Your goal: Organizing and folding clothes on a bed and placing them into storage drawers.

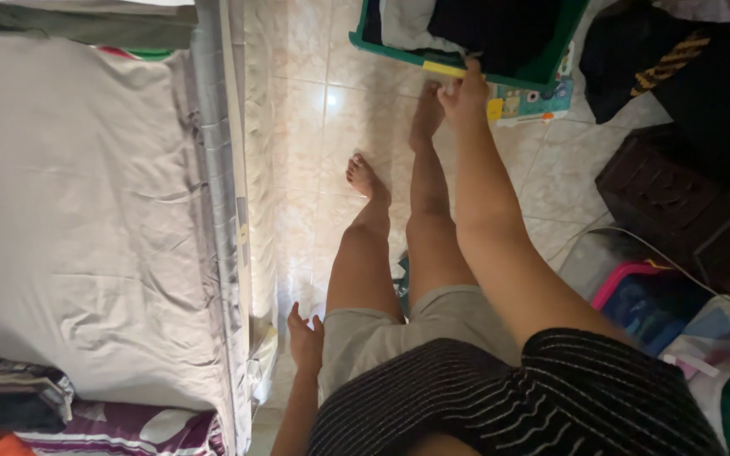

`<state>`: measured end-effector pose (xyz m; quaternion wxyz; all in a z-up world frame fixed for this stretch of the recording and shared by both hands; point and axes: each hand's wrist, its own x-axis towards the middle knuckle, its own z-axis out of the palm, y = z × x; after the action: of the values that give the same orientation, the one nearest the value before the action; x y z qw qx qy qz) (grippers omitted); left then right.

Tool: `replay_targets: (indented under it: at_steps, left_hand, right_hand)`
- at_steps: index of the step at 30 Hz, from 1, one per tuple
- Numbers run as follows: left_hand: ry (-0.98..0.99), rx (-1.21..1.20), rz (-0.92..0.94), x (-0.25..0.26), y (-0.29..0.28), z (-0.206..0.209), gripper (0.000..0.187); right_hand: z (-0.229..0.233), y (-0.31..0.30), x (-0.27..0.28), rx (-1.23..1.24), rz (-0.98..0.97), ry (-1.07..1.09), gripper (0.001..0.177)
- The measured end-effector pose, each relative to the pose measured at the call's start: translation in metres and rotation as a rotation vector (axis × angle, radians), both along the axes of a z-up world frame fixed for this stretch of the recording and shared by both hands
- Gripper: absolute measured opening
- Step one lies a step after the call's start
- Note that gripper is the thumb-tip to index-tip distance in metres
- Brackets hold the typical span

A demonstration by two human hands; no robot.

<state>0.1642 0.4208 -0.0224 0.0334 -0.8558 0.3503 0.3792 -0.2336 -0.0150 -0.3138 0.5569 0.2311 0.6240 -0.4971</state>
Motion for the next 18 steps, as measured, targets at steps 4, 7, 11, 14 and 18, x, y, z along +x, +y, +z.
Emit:
replay_targets:
  at_steps: [4,7,11,14,18]
  left_hand:
    - [-0.002,0.029,-0.025,0.013,0.008,-0.010,0.064]
    - [-0.010,-0.004,-0.115,0.022,0.006,-0.010,0.060]
    - [0.020,0.065,-0.069,0.027,-0.011,-0.002,0.062]
    - [0.000,0.097,-0.102,0.026,-0.023,0.002,0.061]
    - [0.022,0.117,-0.127,0.026,-0.037,0.007,0.062]
  right_hand:
    - [-0.047,0.015,-0.007,-0.072,-0.038,-0.094,0.029]
    - [-0.010,0.020,0.019,-0.059,-0.129,-0.023,0.020]
    - [-0.028,0.066,0.033,-0.103,-0.133,-0.024,0.023]
    - [-0.031,0.087,0.038,-0.082,-0.108,-0.046,0.020]
    - [-0.026,0.095,0.037,-0.109,-0.127,-0.031,0.018]
